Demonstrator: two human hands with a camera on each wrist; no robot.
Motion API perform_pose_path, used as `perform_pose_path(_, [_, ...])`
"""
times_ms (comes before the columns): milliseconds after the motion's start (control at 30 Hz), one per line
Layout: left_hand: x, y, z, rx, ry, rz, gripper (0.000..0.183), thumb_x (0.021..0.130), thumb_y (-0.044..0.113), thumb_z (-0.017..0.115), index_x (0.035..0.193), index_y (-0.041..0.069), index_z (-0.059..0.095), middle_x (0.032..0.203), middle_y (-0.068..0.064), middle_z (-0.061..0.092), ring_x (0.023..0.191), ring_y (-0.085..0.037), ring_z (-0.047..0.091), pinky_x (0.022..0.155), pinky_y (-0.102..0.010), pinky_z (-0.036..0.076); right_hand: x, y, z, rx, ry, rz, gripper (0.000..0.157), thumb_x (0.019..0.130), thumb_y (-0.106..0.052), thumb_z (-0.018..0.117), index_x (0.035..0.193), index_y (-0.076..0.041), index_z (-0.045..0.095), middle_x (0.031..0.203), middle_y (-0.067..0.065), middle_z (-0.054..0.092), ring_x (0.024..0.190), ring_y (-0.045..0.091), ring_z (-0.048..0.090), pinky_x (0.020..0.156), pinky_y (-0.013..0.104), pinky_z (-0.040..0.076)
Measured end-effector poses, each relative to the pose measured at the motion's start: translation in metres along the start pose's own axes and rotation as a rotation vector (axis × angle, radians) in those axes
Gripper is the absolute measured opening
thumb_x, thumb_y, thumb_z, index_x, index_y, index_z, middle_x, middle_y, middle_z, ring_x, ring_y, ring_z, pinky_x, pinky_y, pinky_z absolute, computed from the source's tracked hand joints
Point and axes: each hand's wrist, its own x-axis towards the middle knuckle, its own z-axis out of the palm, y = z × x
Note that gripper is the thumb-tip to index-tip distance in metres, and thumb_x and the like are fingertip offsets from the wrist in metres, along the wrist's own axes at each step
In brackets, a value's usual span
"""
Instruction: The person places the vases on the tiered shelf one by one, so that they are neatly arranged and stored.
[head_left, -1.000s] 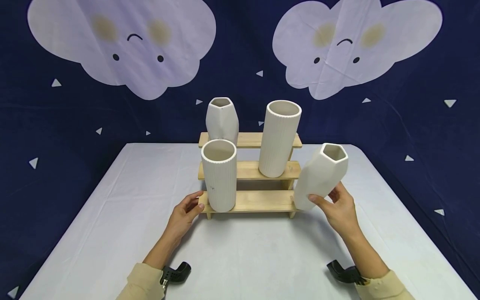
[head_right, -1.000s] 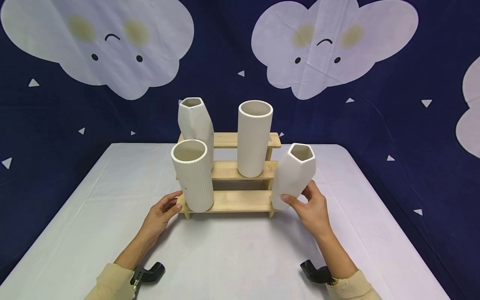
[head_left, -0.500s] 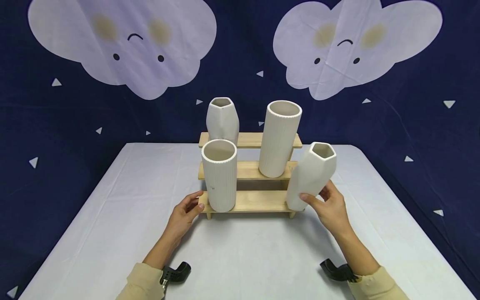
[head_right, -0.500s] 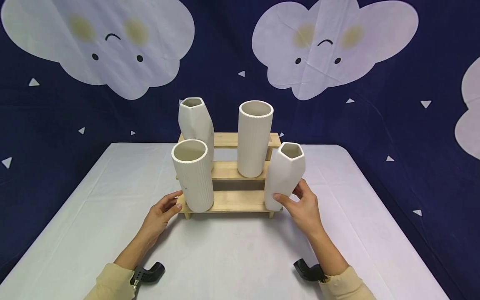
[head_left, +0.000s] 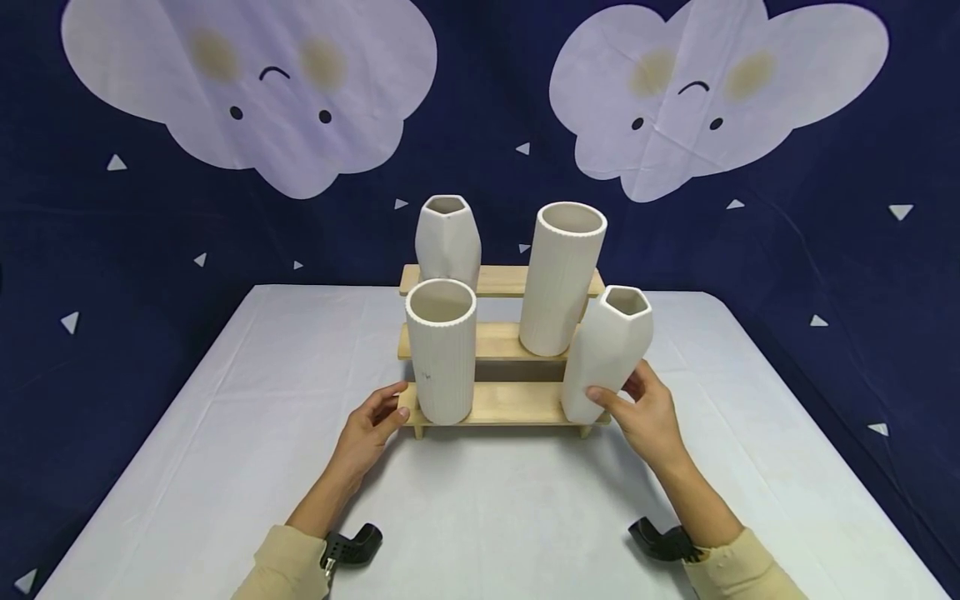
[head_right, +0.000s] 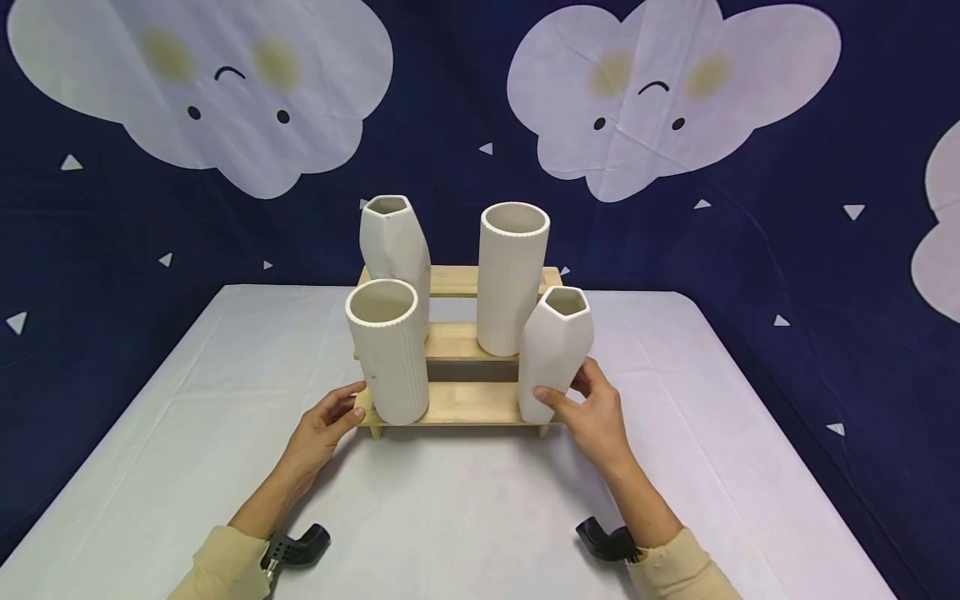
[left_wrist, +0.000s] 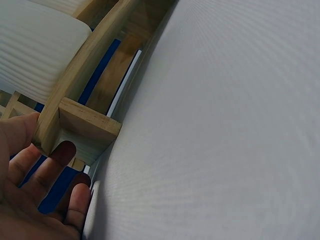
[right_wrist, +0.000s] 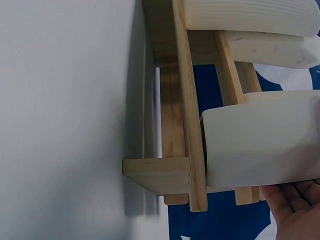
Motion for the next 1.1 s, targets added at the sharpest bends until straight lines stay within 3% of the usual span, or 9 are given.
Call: perform_pose_path(1100, [0.0, 0.001, 0.001, -0.014, -0.002, -0.006, 0.044, 0.091, 0.022, 0.062, 0.133, 0.022, 0.051, 0.122, -0.009, 0.059, 0.105, -0.012, 0.054, 0.083, -0.017, 0.045, 0.005, -0.006, 0.022, 0.088, -0.021, 0.013, 0.058, 0.074, -0.013, 0.08, 0.125, -0.005, 0.053, 0.118, 0.014, 0.063, 0.096, 0.001, 0.058, 0.089, 0.017, 0.042])
